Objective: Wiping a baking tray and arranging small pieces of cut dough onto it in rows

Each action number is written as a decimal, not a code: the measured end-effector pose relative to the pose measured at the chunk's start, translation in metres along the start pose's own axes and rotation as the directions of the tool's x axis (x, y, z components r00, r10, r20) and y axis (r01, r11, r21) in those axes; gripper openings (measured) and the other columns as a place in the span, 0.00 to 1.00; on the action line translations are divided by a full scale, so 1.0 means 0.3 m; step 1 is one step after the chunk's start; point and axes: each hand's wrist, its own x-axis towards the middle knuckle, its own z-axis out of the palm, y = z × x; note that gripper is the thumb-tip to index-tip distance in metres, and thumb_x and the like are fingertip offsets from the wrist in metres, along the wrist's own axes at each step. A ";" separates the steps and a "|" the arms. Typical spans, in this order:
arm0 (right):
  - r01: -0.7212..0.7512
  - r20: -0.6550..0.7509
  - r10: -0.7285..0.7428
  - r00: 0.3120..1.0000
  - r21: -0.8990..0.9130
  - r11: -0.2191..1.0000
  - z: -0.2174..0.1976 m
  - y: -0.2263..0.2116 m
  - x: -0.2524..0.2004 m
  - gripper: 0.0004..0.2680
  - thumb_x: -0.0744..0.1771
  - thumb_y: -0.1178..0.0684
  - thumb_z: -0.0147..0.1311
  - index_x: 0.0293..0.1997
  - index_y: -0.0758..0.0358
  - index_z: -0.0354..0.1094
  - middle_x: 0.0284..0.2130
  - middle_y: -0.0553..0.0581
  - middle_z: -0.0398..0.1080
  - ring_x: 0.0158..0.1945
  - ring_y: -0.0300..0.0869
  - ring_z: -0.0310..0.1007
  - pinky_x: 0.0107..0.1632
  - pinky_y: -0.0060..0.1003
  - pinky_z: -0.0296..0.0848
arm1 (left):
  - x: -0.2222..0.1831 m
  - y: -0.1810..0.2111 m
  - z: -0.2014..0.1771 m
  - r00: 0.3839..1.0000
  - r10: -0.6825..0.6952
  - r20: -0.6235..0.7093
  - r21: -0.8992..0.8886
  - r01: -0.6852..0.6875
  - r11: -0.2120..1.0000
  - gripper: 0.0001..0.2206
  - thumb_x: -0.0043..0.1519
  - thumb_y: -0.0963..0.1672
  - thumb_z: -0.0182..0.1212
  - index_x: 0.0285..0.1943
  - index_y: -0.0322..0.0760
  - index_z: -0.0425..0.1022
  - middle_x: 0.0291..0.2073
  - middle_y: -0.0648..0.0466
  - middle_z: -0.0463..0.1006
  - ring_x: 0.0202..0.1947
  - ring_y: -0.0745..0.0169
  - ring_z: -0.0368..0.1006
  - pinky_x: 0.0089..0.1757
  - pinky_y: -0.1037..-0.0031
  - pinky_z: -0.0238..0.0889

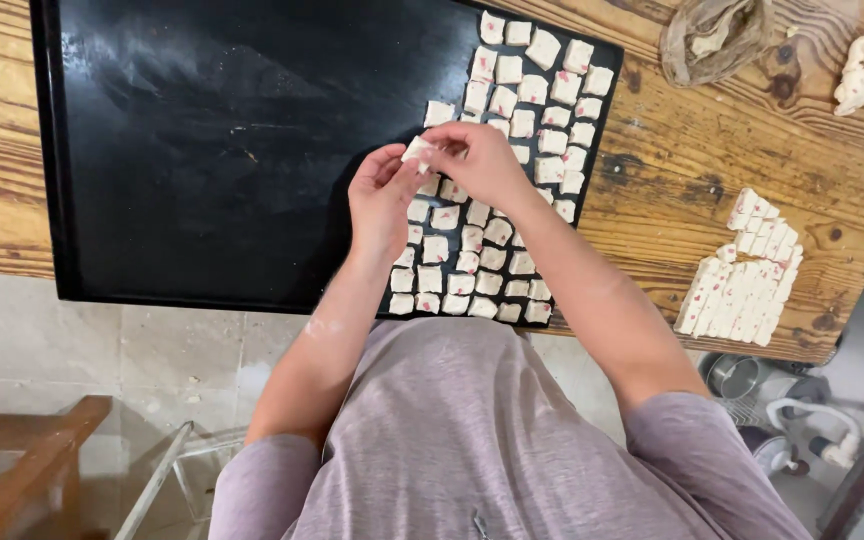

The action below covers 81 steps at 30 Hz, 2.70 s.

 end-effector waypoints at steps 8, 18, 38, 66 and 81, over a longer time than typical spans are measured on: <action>0.068 -0.256 -0.328 0.909 -0.686 0.724 0.007 0.142 0.176 0.02 0.64 0.50 0.63 0.36 0.43 0.79 0.40 0.41 0.67 0.45 0.47 0.60 0.43 0.47 0.52 | -0.088 0.102 -0.005 0.992 -0.100 0.078 0.021 0.099 0.995 0.11 0.64 0.36 0.60 0.55 0.30 0.71 0.34 0.50 0.78 0.34 0.56 0.78 0.39 0.70 0.72; -0.181 -0.467 -0.026 0.884 -0.392 0.902 -0.416 0.390 -0.364 0.06 0.71 0.53 0.47 0.52 0.54 0.70 0.41 0.49 0.77 0.43 0.46 0.75 0.51 0.48 0.67 | -0.315 0.208 -0.190 0.986 -0.167 -0.017 0.250 0.165 0.954 0.06 0.69 0.38 0.54 0.52 0.34 0.73 0.34 0.48 0.77 0.36 0.54 0.76 0.43 0.73 0.72; -0.052 0.146 0.186 0.972 -0.634 0.772 -1.043 1.022 -1.184 0.17 0.61 0.48 0.71 0.47 0.54 0.63 0.28 0.50 0.74 0.42 0.49 0.71 0.62 0.46 0.53 | -0.605 -1.110 0.651 0.446 -0.495 0.746 0.558 -0.824 0.099 0.30 0.66 0.51 0.55 0.74 0.31 0.59 0.66 0.39 0.60 0.67 0.39 0.54 0.61 0.39 0.47; -0.116 0.207 0.000 0.978 0.548 0.828 -0.653 0.457 -0.465 0.11 0.68 0.62 0.58 0.56 0.72 0.70 0.33 0.55 0.74 0.35 0.35 0.76 0.40 0.29 0.78 | -0.436 -0.422 0.275 0.926 -0.138 0.351 0.320 0.020 0.947 0.10 0.66 0.40 0.61 0.55 0.32 0.77 0.36 0.40 0.81 0.17 0.55 0.77 0.16 0.73 0.71; 0.278 -0.216 -0.384 0.898 -0.397 0.875 -0.044 0.198 0.306 0.05 0.66 0.53 0.65 0.43 0.48 0.75 0.35 0.45 0.70 0.41 0.48 0.67 0.38 0.45 0.69 | -0.435 0.125 -0.080 0.985 -0.007 0.174 0.237 -0.035 0.971 0.18 0.69 0.39 0.51 0.69 0.29 0.63 0.54 0.44 0.75 0.32 0.59 0.75 0.28 0.72 0.75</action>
